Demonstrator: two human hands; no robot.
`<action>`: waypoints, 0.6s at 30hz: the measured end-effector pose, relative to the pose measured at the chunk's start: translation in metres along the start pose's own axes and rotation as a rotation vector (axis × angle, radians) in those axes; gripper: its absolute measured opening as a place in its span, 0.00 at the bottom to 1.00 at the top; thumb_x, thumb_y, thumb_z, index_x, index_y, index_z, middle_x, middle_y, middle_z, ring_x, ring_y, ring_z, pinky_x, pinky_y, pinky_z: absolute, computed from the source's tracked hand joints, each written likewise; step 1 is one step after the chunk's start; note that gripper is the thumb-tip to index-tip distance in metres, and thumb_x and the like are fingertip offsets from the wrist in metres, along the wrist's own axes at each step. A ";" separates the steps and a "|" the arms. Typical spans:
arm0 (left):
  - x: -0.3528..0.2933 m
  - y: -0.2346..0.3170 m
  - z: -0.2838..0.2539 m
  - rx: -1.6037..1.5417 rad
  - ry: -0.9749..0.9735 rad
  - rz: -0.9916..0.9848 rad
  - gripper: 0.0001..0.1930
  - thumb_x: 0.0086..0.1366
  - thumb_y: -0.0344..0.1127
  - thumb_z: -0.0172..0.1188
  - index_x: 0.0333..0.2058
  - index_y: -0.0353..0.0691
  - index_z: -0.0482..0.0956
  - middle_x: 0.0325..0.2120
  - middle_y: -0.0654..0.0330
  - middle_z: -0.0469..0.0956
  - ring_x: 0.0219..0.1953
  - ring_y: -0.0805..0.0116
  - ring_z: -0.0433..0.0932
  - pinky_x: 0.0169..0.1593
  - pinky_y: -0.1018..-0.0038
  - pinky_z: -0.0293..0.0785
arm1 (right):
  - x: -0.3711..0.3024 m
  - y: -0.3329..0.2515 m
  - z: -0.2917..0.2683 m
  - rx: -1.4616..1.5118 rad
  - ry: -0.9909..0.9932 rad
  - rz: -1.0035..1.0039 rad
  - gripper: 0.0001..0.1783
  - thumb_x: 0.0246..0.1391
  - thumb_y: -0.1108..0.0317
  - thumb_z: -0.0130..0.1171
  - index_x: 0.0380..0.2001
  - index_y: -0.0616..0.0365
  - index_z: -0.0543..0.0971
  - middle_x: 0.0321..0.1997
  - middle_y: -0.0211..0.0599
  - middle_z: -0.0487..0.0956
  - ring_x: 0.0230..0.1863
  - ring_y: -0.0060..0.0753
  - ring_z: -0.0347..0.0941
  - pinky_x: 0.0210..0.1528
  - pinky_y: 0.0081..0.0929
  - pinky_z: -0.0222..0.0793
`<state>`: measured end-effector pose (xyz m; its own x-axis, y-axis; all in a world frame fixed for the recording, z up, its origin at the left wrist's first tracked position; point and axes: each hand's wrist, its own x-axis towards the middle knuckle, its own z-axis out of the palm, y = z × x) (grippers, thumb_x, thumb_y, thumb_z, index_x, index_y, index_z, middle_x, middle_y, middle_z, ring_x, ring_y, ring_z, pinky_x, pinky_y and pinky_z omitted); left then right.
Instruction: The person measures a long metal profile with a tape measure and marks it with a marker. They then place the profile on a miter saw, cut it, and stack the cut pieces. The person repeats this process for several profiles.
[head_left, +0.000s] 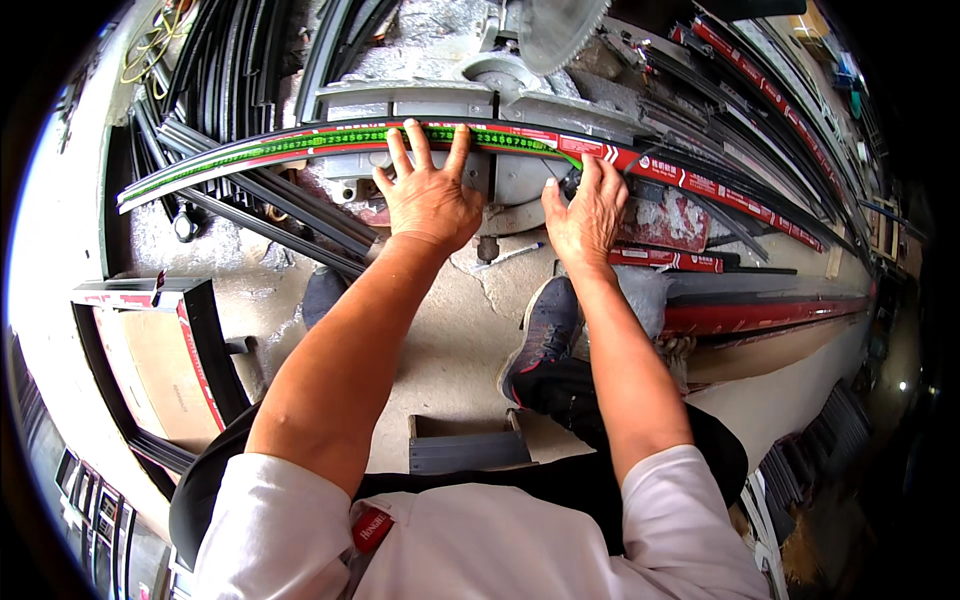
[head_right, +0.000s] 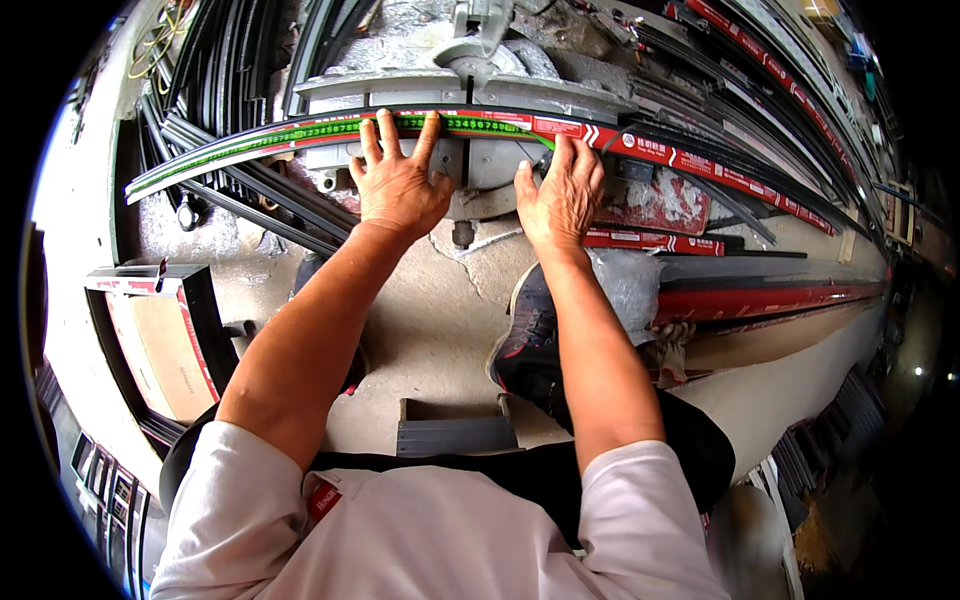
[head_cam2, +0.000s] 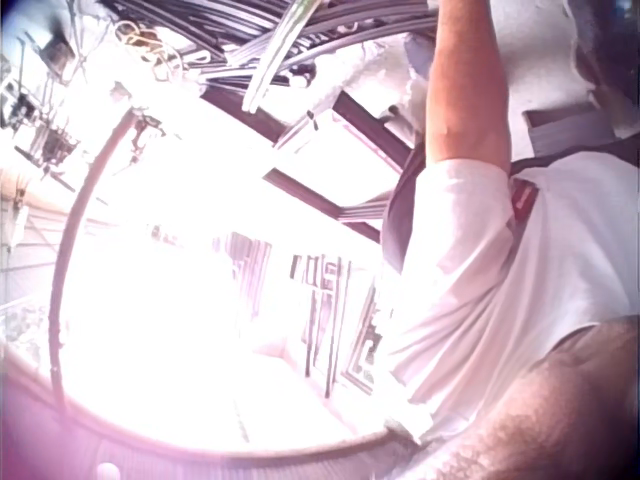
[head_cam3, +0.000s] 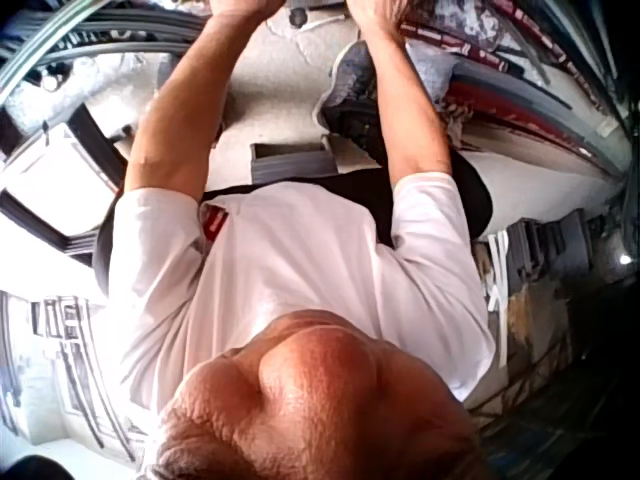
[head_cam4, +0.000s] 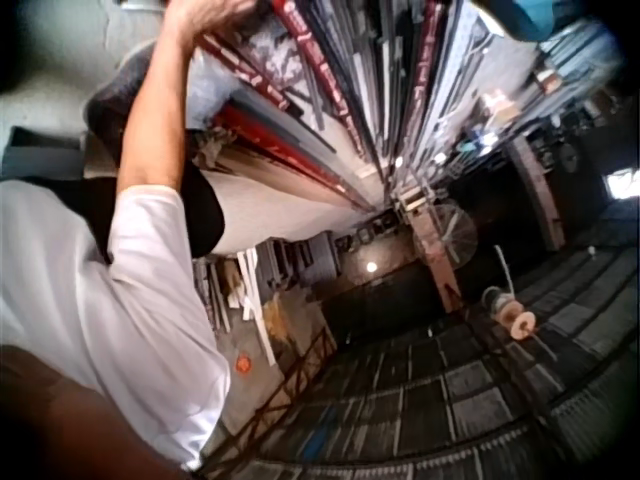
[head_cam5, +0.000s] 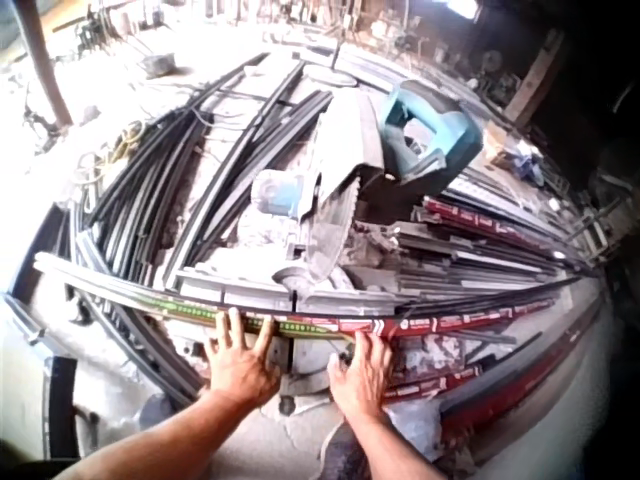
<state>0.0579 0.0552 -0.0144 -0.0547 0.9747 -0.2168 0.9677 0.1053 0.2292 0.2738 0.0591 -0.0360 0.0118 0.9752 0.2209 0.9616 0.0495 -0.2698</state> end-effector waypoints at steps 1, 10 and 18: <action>0.000 0.001 -0.002 -0.008 -0.002 -0.002 0.45 0.61 0.49 0.61 0.77 0.68 0.54 0.77 0.33 0.44 0.78 0.27 0.42 0.70 0.27 0.49 | -0.001 0.002 0.004 -0.020 -0.032 -0.006 0.39 0.54 0.57 0.71 0.65 0.57 0.69 0.65 0.51 0.69 0.66 0.60 0.65 0.67 0.55 0.63; 0.000 -0.006 -0.021 0.043 -0.058 0.015 0.44 0.61 0.49 0.59 0.76 0.65 0.57 0.75 0.34 0.49 0.78 0.30 0.46 0.70 0.27 0.48 | 0.024 0.015 -0.007 -0.142 -0.268 -0.093 0.31 0.53 0.62 0.67 0.59 0.54 0.69 0.58 0.50 0.72 0.61 0.59 0.70 0.59 0.57 0.71; 0.012 -0.012 -0.048 0.070 -0.136 0.030 0.38 0.61 0.48 0.58 0.71 0.51 0.67 0.66 0.44 0.65 0.70 0.40 0.63 0.71 0.29 0.49 | 0.033 0.023 -0.033 0.057 -0.379 -0.192 0.24 0.52 0.64 0.63 0.52 0.56 0.75 0.49 0.51 0.79 0.55 0.59 0.75 0.56 0.54 0.74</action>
<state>0.0337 0.0746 0.0254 0.0037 0.9411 -0.3381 0.9834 0.0579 0.1720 0.3056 0.0856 -0.0039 -0.2780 0.9568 -0.0852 0.9196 0.2395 -0.3115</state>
